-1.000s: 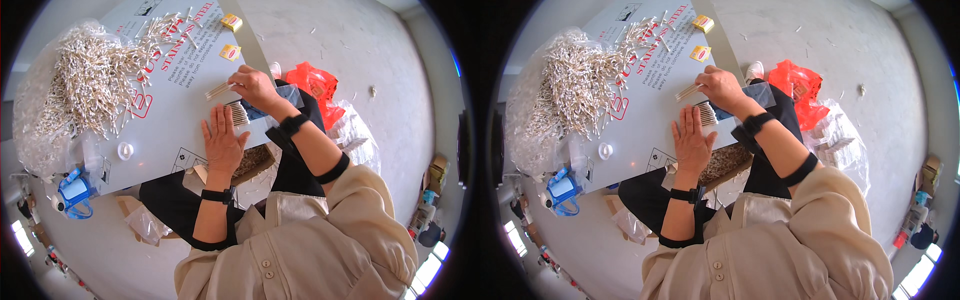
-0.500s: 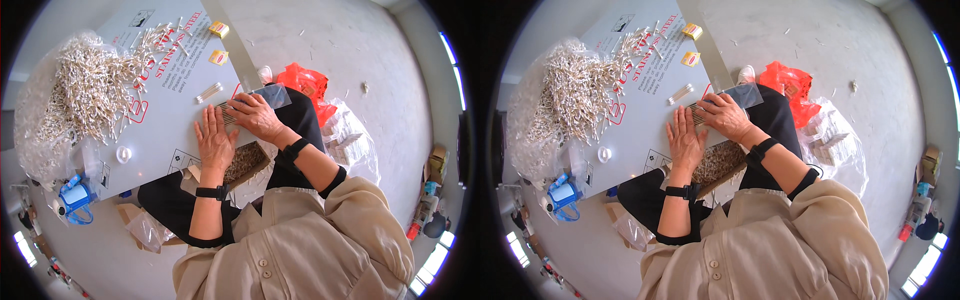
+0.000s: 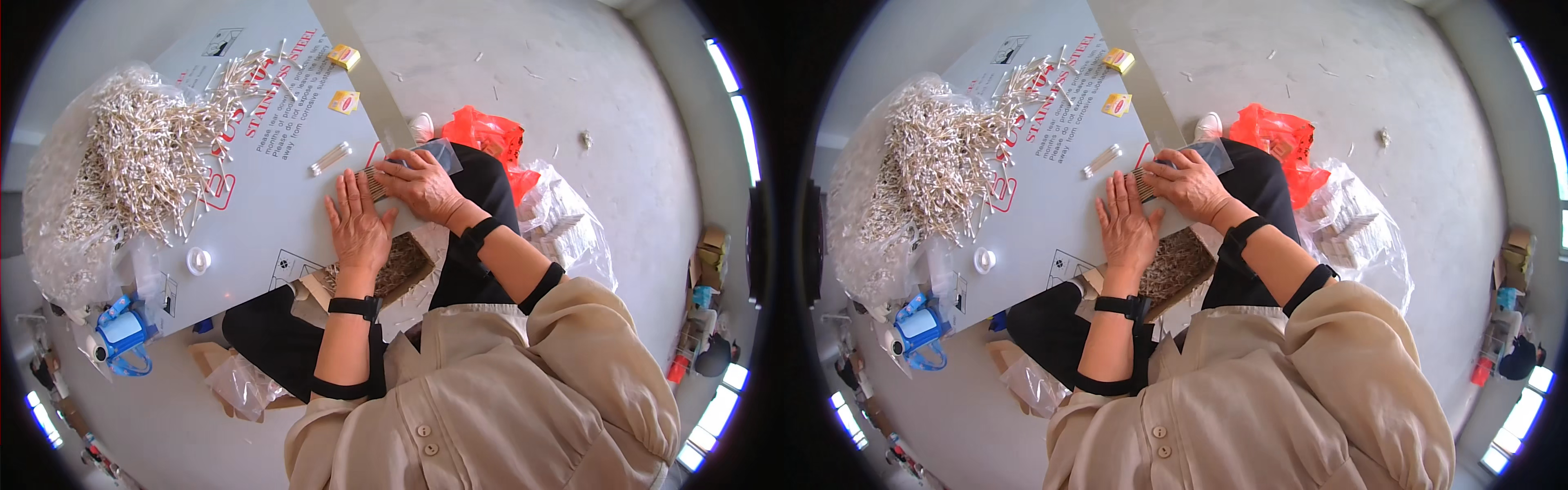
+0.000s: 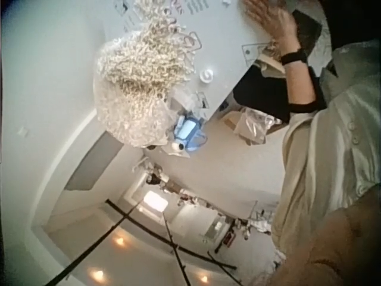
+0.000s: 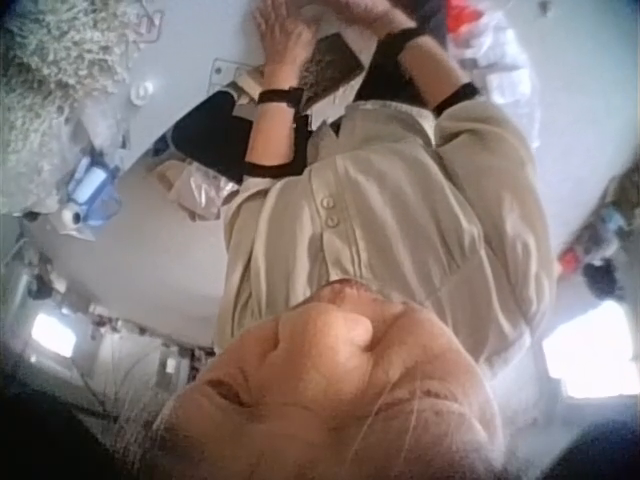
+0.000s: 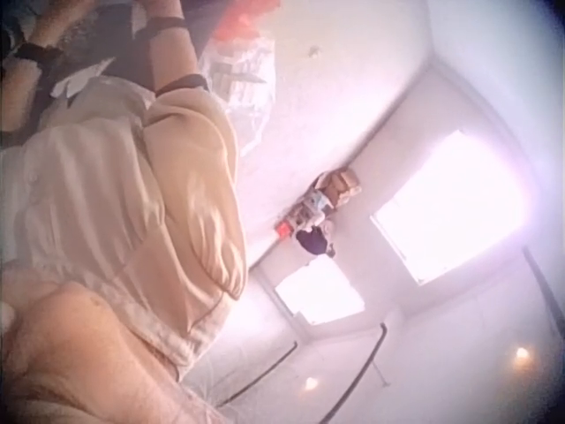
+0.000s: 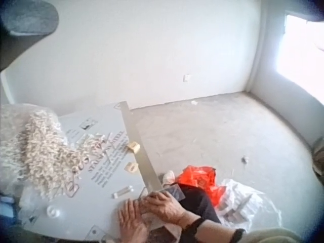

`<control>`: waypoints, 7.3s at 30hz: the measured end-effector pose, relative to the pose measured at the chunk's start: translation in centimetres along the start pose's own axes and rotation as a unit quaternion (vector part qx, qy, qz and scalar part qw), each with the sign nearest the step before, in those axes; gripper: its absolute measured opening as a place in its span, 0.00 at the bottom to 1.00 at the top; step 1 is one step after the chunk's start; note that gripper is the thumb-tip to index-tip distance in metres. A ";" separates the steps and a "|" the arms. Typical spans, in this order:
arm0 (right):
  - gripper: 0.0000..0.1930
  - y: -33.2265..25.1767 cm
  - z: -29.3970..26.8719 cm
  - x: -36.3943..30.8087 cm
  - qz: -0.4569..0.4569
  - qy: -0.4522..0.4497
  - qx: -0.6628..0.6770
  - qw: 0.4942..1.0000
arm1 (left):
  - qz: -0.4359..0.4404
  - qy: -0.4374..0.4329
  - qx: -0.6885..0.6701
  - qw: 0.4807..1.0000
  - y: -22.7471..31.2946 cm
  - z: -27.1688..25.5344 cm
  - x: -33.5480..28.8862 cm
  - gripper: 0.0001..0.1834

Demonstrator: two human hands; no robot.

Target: Arrange and pack cotton swabs into small plastic sleeves.

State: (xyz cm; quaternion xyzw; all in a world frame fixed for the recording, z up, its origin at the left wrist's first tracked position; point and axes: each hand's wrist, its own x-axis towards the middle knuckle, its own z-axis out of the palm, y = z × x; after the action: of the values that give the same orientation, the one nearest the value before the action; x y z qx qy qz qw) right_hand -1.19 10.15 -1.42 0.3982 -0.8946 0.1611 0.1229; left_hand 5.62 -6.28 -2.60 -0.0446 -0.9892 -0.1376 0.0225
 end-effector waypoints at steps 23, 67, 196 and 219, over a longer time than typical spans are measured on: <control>0.07 -2.3 -1.8 5.9 0.201 -0.281 -0.077 0.935 | -0.001 0.063 0.039 0.997 1.1 1.5 0.4 0.45; 0.11 0.8 -1.9 3.2 0.413 -0.138 0.117 0.893 | 0.028 0.046 -0.017 0.998 3.7 1.5 0.7 0.46; 0.07 -0.3 -1.7 -1.2 0.359 0.253 0.683 0.583 | -0.198 -0.049 -0.629 0.750 6.2 -5.1 6.2 0.04; 0.10 3.0 4.4 -2.6 0.531 0.240 0.630 0.513 | -0.283 -0.086 -0.443 0.846 2.6 -1.5 7.5 0.09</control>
State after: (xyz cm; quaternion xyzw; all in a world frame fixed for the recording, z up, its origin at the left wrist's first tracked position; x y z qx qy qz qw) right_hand -2.14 12.05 -6.92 -0.2321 -0.5398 0.8070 -0.0591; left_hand -1.52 -3.57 0.01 0.2204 -0.7909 -0.5571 -0.1249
